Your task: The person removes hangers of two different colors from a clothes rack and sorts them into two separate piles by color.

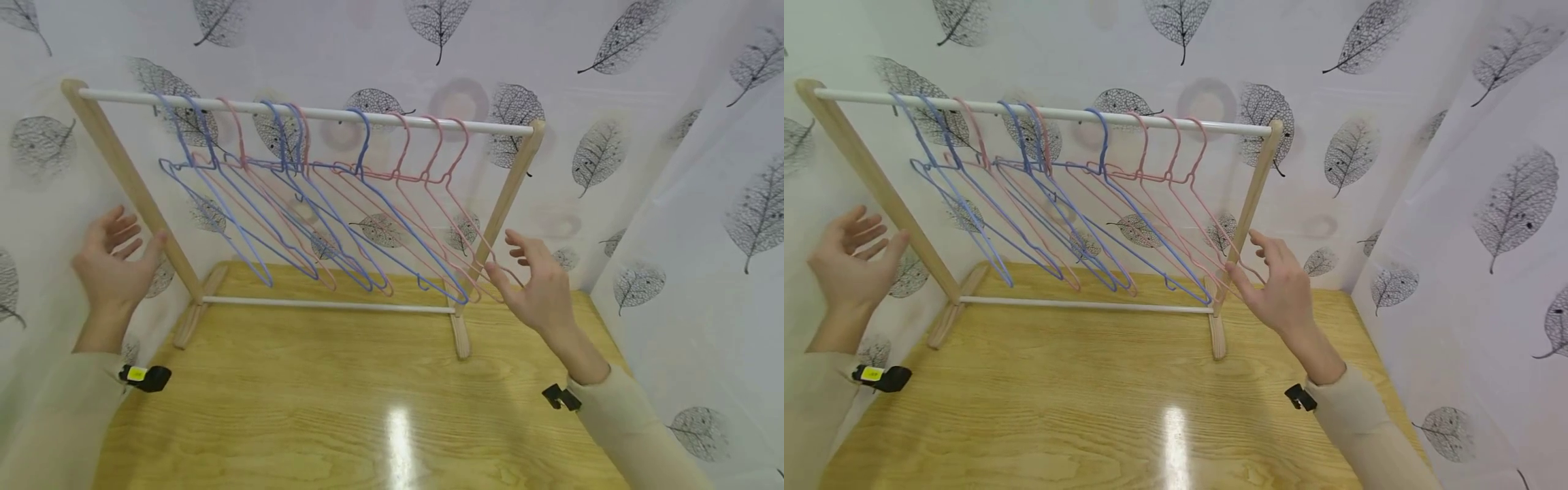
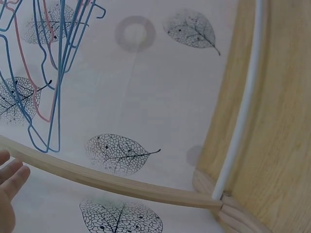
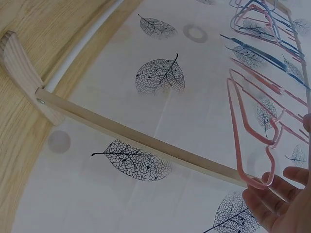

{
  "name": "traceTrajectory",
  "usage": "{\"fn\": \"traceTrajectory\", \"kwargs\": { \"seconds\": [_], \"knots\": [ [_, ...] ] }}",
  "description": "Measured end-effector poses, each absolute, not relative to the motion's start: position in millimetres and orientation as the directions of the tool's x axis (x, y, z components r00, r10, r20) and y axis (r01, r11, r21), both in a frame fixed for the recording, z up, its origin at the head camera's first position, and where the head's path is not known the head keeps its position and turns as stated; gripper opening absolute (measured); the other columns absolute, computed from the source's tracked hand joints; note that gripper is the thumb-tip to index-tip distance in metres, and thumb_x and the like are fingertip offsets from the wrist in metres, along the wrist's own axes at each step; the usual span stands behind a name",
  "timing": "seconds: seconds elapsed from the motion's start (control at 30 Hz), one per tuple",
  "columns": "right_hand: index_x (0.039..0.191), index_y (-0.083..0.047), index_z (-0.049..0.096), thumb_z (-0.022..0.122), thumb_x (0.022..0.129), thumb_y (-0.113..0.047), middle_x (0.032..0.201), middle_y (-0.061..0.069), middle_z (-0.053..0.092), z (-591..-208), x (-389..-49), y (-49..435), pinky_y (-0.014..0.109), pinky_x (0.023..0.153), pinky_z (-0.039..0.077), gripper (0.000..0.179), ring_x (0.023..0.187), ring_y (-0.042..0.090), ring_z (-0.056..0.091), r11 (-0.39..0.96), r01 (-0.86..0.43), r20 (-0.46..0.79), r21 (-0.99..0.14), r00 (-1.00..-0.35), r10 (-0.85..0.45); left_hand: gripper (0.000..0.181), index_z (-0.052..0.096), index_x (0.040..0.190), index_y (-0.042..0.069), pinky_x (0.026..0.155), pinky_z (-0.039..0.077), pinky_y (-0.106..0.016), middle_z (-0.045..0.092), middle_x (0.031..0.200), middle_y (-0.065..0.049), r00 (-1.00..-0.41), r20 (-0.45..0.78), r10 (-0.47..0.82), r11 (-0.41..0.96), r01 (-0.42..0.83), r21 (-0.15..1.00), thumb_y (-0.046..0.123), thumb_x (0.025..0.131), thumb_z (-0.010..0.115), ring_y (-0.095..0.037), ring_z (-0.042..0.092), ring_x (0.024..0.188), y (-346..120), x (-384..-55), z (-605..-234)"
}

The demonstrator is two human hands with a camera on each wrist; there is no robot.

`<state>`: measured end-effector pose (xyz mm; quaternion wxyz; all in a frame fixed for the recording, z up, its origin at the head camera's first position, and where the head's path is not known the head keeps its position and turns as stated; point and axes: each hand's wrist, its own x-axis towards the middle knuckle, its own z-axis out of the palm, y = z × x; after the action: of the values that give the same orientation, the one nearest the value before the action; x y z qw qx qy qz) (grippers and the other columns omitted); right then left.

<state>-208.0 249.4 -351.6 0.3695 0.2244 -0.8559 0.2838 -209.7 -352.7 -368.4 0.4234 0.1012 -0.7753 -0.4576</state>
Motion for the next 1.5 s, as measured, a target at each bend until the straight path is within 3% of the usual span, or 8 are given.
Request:
{"fn": "traceTrajectory", "kwargs": {
  "seconds": [0.1, 0.23, 0.43, 0.63, 0.77, 1.0, 1.1, 1.5],
  "knots": [
    [0.139, 0.0, 0.065, 0.079, 0.089, -0.015, 0.121, 0.021, 0.074, -351.0, -212.4, 250.2, 0.022, 0.083, 0.059, 0.054, 0.097, 0.038, 0.075, 0.738, -0.579, 0.749, -0.347, -0.644, -0.153, 0.061, 0.063, 0.144, 0.013, 0.091, 0.057, -0.006, 0.065, 0.117, 0.02, -0.614, 0.524, -0.591, 0.539, 0.182, 0.822, 0.019, 0.086, 0.083, 0.012, 0.063, 0.1, -355.4, -219.7, -370.7],
    [0.134, 0.003, 0.067, 0.078, 0.091, -0.014, 0.116, 0.022, 0.075, -350.3, -218.1, 249.9, 0.0, 0.084, 0.047, 0.047, 0.092, 0.039, 0.075, 0.726, -0.571, 0.727, -0.384, -0.672, -0.143, 0.059, 0.064, 0.142, 0.012, 0.089, 0.057, -0.005, 0.064, 0.111, 0.023, -0.597, 0.491, -0.634, 0.503, 0.163, 0.848, 0.02, 0.086, 0.083, 0.012, 0.063, 0.096, -359.2, -230.2, -374.3],
    [0.128, 0.003, 0.071, 0.077, 0.094, -0.013, 0.106, 0.021, 0.078, -348.5, -227.6, 245.0, 0.011, 0.076, 0.058, 0.038, 0.085, 0.038, 0.077, 0.707, -0.572, 0.705, -0.417, -0.694, -0.145, 0.055, 0.067, 0.138, 0.009, 0.083, 0.056, -0.003, 0.061, 0.103, 0.026, -0.569, 0.479, -0.669, 0.474, 0.169, 0.864, 0.018, 0.085, 0.082, 0.013, 0.063, 0.089, -365.4, -241.3, -382.8],
    [0.122, 0.003, 0.074, 0.076, 0.095, -0.014, 0.098, 0.02, 0.078, -348.3, -232.3, 239.5, 0.0, 0.075, 0.05, 0.032, 0.078, 0.034, 0.077, 0.695, -0.572, 0.694, -0.435, -0.705, -0.145, 0.052, 0.068, 0.136, 0.01, 0.078, 0.054, 0.0, 0.059, 0.098, 0.029, -0.568, 0.48, -0.669, 0.491, 0.148, 0.859, 0.02, 0.087, 0.08, 0.017, 0.06, 0.085, -369.1, -247.9, -387.1],
    [0.117, 0.002, 0.076, 0.077, 0.094, -0.013, 0.09, 0.018, 0.078, -350.8, -235.4, 237.0, 0.0, 0.071, 0.049, 0.028, 0.071, 0.03, 0.075, 0.701, -0.566, 0.697, -0.433, -0.703, -0.137, 0.046, 0.071, 0.132, 0.01, 0.076, 0.054, 0.001, 0.058, 0.094, 0.03, -0.538, 0.505, -0.675, 0.504, 0.163, 0.848, 0.018, 0.087, 0.078, 0.018, 0.06, 0.081, -370.5, -253.1, -388.3],
    [0.106, 0.001, 0.079, 0.078, 0.094, -0.01, 0.073, 0.014, 0.074, -354.1, -239.9, 234.8, 0.0, 0.064, 0.048, 0.016, 0.063, -0.008, 0.058, 0.649, -0.599, 0.728, -0.469, -0.678, -0.099, 0.034, 0.074, 0.123, 0.011, 0.075, 0.053, 0.001, 0.056, 0.088, 0.031, -0.481, 0.502, -0.719, 0.498, 0.146, 0.855, 0.017, 0.089, 0.075, 0.021, 0.058, 0.074, -370.3, -260.1, -385.1],
    [0.1, 0.002, 0.079, 0.078, 0.093, -0.007, 0.071, 0.015, 0.073, -355.9, -240.8, 235.0, 0.0, 0.062, 0.047, 0.011, 0.063, -0.017, 0.052, 0.617, -0.62, 0.742, -0.485, -0.665, -0.084, 0.032, 0.075, 0.121, 0.01, 0.073, 0.051, 0.002, 0.056, 0.086, 0.031, -0.467, 0.486, -0.739, 0.488, 0.127, 0.864, 0.018, 0.09, 0.075, 0.022, 0.057, 0.072, -368.2, -261.1, -381.5],
    [0.094, 0.004, 0.079, 0.077, 0.093, -0.002, 0.077, 0.019, 0.075, -355.4, -238.0, 243.9, 0.0, 0.064, 0.047, 0.007, 0.067, -0.019, 0.053, 0.582, -0.637, 0.761, -0.506, -0.647, -0.048, 0.03, 0.074, 0.125, 0.014, 0.077, 0.049, -0.002, 0.053, 0.085, 0.035, -0.491, 0.415, -0.765, 0.449, 0.054, 0.892, 0.021, 0.096, 0.074, 0.02, 0.054, 0.078, -362.0, -261.9, -372.6]
  ]
}}
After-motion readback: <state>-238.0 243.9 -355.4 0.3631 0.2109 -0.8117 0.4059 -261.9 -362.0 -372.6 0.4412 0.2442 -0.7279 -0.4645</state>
